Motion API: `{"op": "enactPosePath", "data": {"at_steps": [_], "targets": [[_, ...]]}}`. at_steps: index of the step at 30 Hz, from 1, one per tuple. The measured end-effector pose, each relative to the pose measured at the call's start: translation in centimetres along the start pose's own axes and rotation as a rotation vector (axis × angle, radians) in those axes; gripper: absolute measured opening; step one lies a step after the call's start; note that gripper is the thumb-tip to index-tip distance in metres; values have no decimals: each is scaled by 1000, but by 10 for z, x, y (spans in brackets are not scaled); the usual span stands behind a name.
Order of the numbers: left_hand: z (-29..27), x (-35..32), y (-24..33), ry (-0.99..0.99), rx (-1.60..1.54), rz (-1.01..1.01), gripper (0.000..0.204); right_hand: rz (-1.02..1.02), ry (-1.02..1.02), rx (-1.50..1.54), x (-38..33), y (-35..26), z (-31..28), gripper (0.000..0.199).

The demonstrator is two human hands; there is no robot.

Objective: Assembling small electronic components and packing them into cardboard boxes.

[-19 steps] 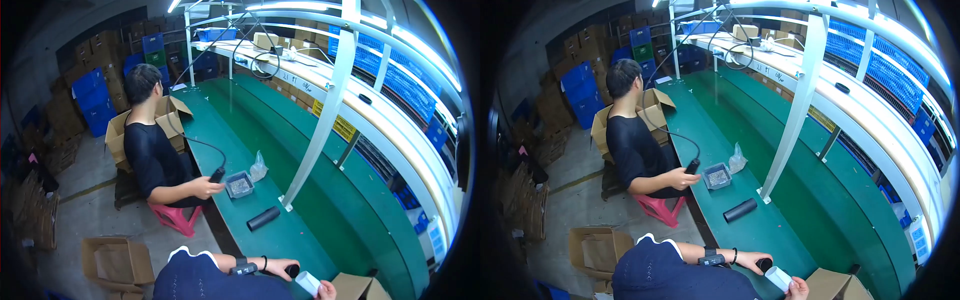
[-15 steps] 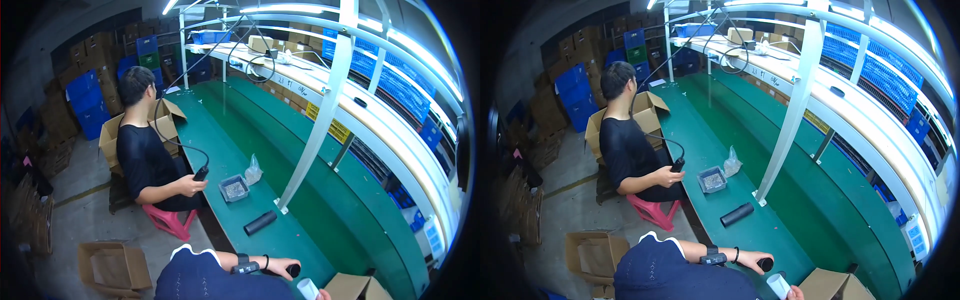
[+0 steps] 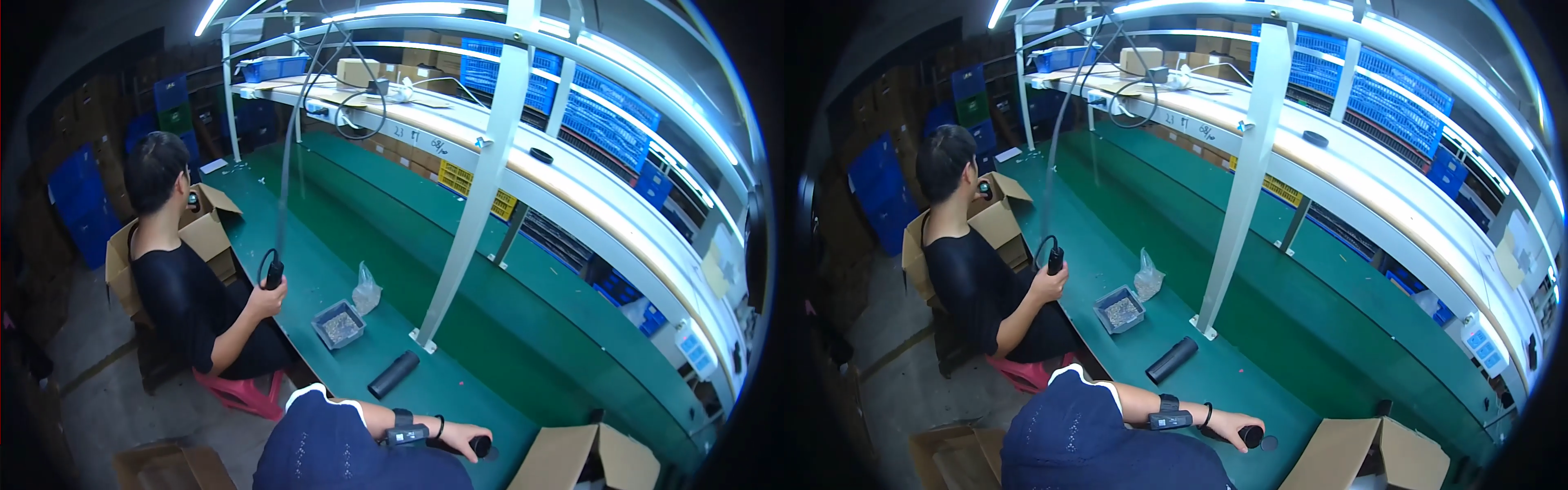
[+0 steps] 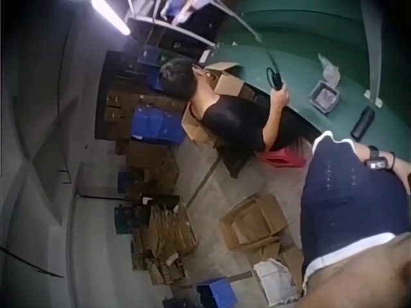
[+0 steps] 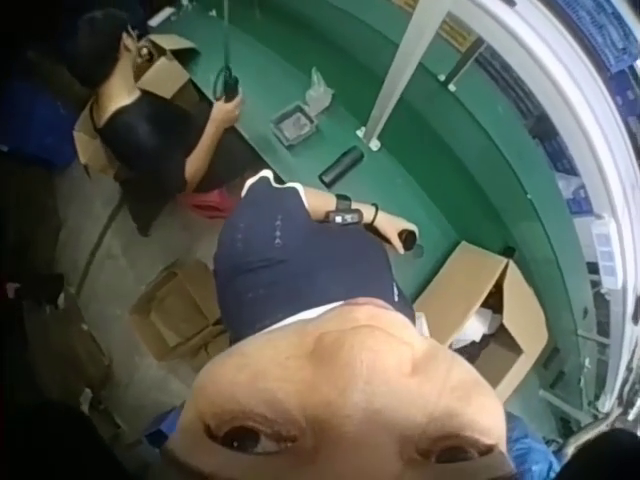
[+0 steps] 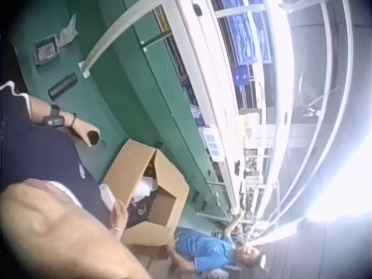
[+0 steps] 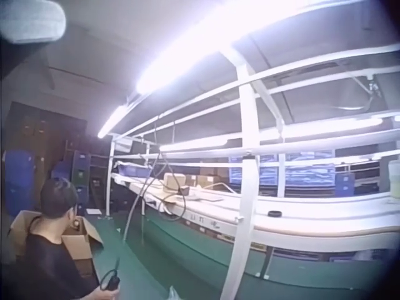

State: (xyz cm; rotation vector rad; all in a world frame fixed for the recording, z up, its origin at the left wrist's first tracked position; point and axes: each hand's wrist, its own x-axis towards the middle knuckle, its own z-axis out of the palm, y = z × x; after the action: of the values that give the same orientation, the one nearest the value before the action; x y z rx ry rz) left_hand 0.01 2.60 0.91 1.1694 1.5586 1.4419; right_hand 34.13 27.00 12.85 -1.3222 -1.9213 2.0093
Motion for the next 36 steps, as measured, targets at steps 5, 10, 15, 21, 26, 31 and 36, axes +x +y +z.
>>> {"op": "enactPosePath", "data": {"at_steps": [5,10,15,21,26,31,36], "targets": [[-1,6,17,-94,26,-29,60,-298,-287,-27,44,-36,75,36],[3,6,-12,-39,-132,11,60,-401,-583,109,95,-90,156,24],[27,11,34,206,-75,-153,27,-541,-694,-22,104,-130,178,20],[47,27,-12,248,-225,-128,25,-426,-697,98,129,-86,147,19],[52,34,-6,189,-256,-133,44,-345,-595,254,135,-71,118,19],[54,40,4,202,-253,-167,59,-338,-586,283,144,-75,108,19],[47,50,5,200,-205,-180,59,-360,-584,204,157,-81,103,17]]}}
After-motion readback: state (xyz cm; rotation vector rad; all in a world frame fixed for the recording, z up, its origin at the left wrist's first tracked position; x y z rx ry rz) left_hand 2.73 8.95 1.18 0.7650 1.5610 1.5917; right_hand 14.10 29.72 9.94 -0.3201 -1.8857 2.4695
